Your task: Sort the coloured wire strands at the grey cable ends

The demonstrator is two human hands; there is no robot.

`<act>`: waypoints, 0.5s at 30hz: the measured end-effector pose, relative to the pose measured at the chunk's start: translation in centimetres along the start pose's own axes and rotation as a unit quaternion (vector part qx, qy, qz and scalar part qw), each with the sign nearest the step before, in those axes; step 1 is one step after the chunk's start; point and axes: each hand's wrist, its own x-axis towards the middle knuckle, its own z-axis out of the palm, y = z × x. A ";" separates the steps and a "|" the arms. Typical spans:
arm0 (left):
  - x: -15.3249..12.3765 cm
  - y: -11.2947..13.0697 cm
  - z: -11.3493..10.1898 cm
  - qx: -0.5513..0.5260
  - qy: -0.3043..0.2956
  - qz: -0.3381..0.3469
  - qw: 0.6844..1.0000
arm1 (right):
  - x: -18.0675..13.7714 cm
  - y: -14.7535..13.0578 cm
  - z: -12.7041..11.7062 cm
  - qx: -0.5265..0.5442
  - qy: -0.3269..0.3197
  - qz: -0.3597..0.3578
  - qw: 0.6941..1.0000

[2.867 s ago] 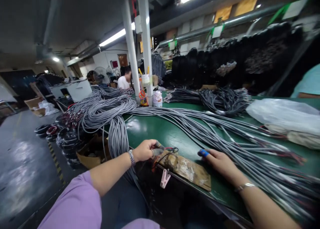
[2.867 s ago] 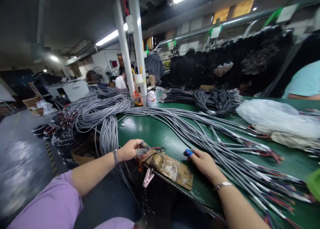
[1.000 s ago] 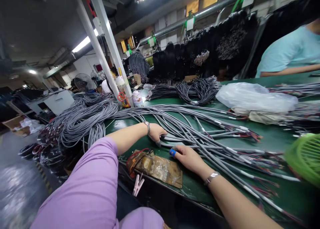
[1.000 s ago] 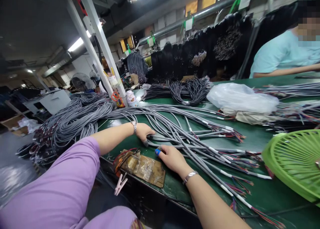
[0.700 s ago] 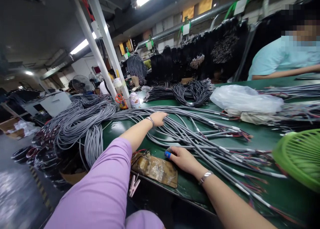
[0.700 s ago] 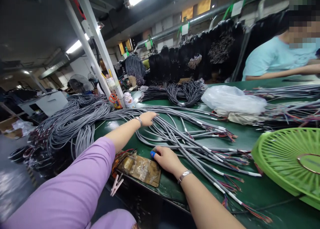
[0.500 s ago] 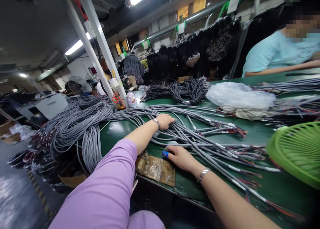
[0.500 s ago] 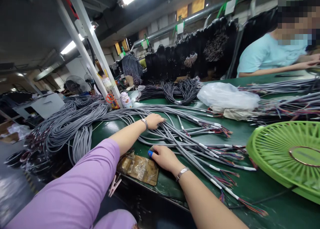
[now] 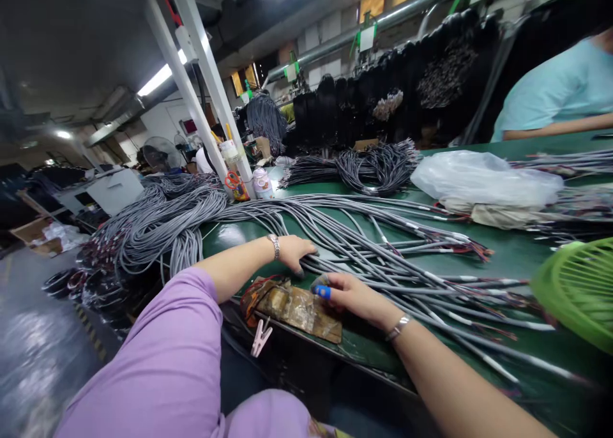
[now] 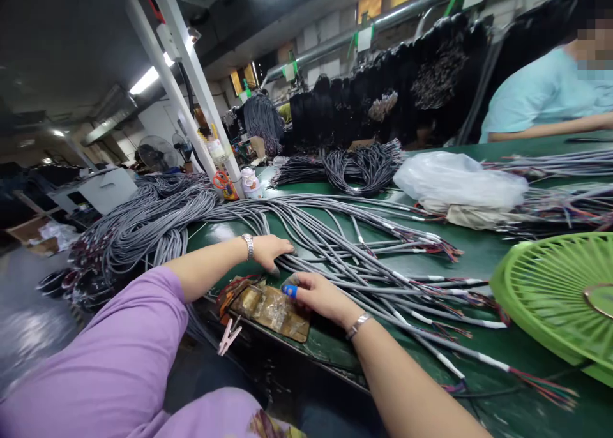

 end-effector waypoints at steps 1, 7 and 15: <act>-0.3 0.6 0.5 0.021 0.008 -0.019 1.000 | -0.2 -0.2 -0.2 0.061 -0.007 0.008 0.998; -0.9 2.9 1.2 -0.005 -0.025 -0.060 0.998 | -1.3 -0.1 -1.8 0.224 -0.008 0.020 0.974; -0.7 4.7 1.9 0.022 -0.025 -0.083 0.996 | -0.4 1.5 -3.7 0.201 0.021 0.022 0.979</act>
